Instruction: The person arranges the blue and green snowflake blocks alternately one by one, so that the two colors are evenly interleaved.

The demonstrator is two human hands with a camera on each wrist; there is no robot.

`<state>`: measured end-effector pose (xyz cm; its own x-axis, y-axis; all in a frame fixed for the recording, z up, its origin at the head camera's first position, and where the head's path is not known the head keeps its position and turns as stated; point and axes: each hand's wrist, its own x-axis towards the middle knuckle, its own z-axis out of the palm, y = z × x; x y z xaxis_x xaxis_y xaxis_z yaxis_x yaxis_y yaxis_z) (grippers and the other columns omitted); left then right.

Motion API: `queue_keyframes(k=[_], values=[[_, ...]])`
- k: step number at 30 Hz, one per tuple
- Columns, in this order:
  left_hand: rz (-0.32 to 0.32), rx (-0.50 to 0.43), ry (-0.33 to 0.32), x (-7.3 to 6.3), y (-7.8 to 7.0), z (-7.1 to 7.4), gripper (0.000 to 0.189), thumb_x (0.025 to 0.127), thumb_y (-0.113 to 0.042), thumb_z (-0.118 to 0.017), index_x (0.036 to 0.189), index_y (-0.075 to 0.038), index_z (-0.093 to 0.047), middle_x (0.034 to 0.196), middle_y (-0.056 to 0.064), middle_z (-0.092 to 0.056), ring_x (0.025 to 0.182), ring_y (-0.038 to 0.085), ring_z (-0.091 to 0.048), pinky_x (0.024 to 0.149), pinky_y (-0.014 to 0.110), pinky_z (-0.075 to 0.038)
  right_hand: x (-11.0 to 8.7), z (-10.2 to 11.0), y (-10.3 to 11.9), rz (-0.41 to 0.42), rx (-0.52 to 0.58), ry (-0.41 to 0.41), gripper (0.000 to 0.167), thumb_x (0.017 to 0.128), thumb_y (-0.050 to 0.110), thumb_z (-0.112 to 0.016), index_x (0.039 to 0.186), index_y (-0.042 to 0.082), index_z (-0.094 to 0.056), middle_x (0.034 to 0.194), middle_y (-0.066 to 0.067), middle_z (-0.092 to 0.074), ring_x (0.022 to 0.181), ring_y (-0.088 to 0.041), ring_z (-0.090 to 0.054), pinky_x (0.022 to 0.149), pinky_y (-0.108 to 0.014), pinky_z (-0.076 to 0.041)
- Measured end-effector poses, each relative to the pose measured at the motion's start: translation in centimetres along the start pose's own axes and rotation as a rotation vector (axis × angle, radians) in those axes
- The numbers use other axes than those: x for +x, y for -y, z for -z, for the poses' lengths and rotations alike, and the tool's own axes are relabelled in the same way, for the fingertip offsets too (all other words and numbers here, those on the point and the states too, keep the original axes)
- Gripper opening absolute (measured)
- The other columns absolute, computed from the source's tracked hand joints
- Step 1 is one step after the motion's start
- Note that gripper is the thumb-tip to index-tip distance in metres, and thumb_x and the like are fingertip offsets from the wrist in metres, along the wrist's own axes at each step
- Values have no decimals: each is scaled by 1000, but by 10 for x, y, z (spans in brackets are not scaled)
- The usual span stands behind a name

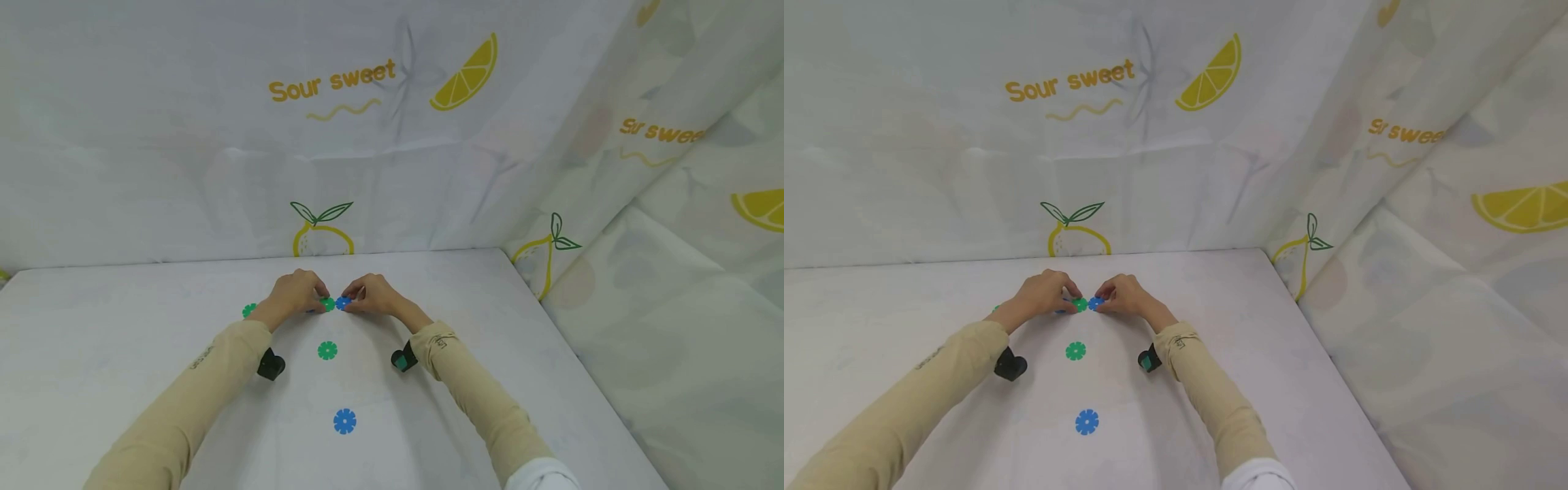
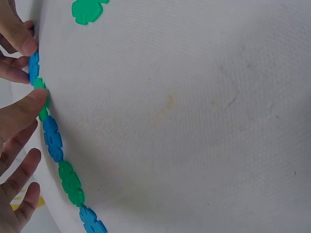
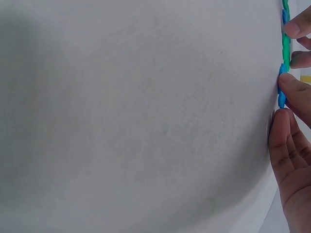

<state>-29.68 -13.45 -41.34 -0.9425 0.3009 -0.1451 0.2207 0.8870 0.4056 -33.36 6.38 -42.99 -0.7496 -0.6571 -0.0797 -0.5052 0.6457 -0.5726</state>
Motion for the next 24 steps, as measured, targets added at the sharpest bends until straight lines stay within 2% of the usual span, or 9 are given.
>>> queue_keyframes(k=[5,13,18,24], values=[[-2,-14,3,0,-2,1,27,79,-20,-79,104,-10,-75,114,10,-67,111,31,-58,91,49,-47,0,1,-2,-6,5,4,24,85,13,-74,107,4,-72,93,-4,-69,76,-9,-58,67,-16,-47],[-44,-60,-47,5,-3,-7,29,79,-24,-79,105,-12,-74,115,9,-67,115,31,-57,94,49,-46,-6,6,-6,-17,35,-9,25,86,13,-73,109,3,-71,95,-5,-69,78,-11,-61,68,-18,-49],[-50,-84,-54,10,-6,-11,31,79,-26,-80,105,-11,-74,113,7,-69,116,29,-56,96,47,-44,-18,12,-10,-35,105,-14,25,89,13,-69,111,2,-70,95,-7,-69,77,-11,-63,67,-19,-51],[-54,-92,-51,12,-8,-13,30,79,-26,-79,105,-11,-74,111,7,-69,113,29,-58,94,47,-45,-39,19,-7,26,190,-17,27,91,13,-66,114,-1,-67,104,-11,-69,87,-19,-64,74,-22,-51]])
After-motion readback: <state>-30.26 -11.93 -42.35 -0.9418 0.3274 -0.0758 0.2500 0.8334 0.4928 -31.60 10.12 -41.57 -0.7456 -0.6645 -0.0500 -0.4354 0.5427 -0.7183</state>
